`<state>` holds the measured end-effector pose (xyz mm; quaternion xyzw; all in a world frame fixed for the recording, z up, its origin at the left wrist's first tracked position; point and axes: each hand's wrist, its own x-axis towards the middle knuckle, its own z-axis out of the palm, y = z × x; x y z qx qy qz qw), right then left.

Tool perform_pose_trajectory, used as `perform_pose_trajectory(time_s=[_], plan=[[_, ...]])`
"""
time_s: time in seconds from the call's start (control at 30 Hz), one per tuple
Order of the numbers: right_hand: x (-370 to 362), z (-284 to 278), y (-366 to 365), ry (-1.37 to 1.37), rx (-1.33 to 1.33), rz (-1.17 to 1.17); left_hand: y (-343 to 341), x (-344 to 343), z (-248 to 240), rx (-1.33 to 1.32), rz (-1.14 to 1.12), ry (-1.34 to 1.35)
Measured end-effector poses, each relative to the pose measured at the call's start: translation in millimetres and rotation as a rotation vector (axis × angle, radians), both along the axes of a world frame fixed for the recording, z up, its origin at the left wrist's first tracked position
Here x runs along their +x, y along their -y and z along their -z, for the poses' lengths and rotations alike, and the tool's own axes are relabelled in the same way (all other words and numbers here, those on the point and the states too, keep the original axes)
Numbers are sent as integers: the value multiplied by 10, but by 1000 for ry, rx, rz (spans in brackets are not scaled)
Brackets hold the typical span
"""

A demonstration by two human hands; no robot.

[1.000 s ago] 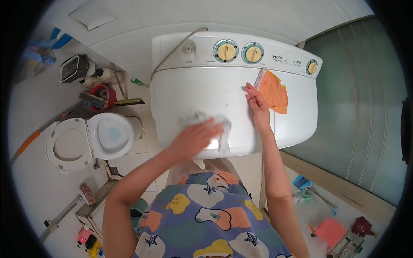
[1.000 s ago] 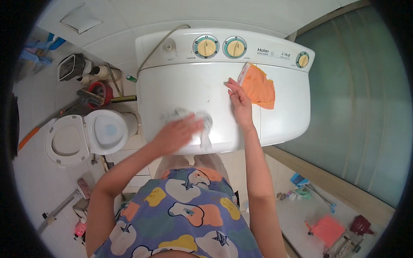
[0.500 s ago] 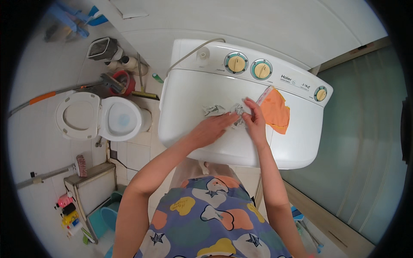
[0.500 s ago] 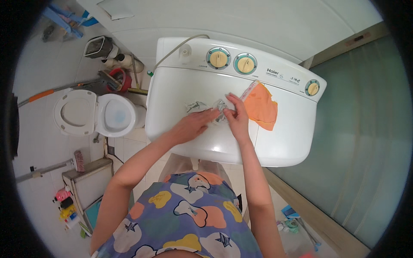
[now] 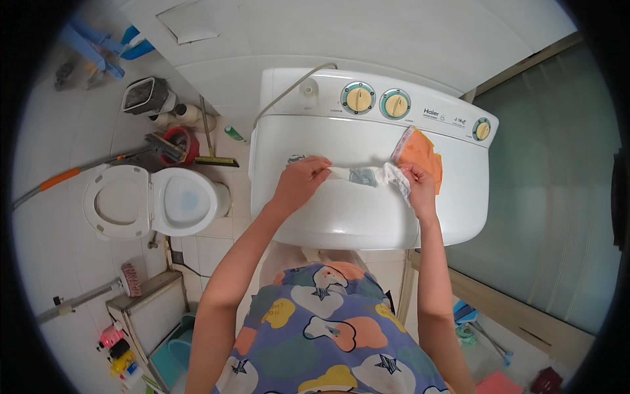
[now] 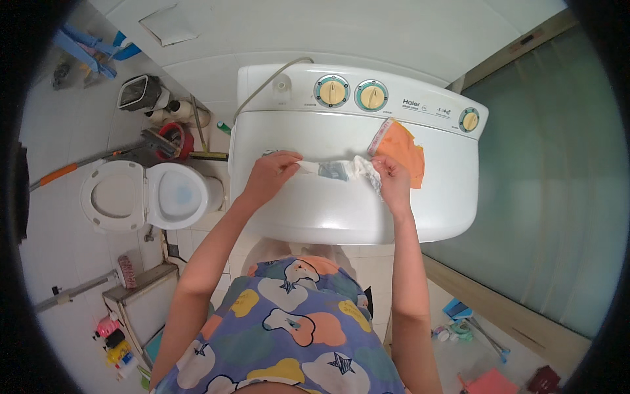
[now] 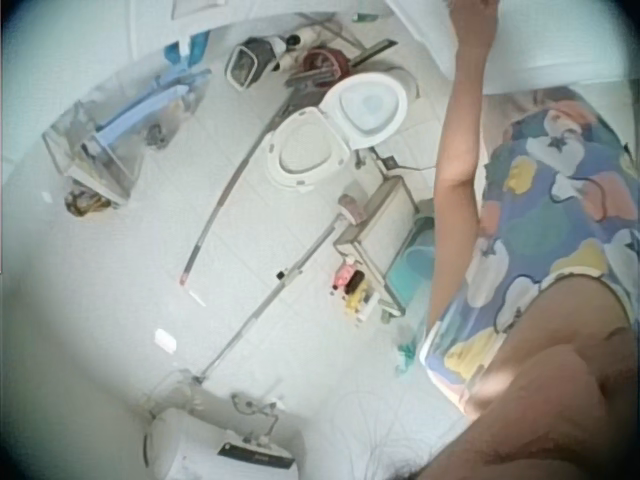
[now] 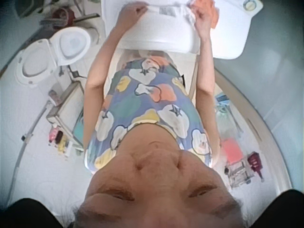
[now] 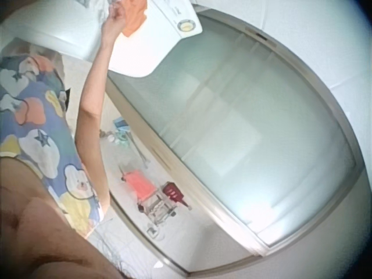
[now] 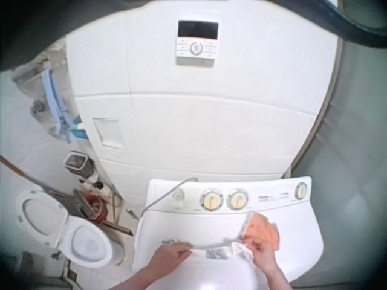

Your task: The person wipes the shower faucet with a cloth, rearranges toiletry bottles and packets on a shelf, rinses and wrings the cloth in a bucket of water, and wipes down the surfaces and control knobs of a washing machine with cloths.

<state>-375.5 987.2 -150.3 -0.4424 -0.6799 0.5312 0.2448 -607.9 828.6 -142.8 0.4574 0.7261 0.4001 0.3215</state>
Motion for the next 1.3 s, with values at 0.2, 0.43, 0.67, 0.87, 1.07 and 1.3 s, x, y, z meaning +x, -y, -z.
perform_pose_trajectory(time_s=[0.2, 0.43, 0.67, 0.87, 1.07, 1.3], plan=[[-86, -309, 127, 91, -366, 205, 123, -526, -63, 112, -85, 884], [-188, -284, 329, -114, -404, 357, 174, -693, -83, 130, -314, 1522], [-723, 26, 743, 76, 73, 16, -136, -475, -50, -189, 79, 337], [-586, 109, 718, 207, 216, 139, -38, -4, 424, 219, 241, -570], [-513, 271, 722, 147, 367, 94, -214, -155, 490, 272, 612, -857], [-548, 298, 753, 254, 382, 96, -652, -844, 390, 268, 367, -1085]])
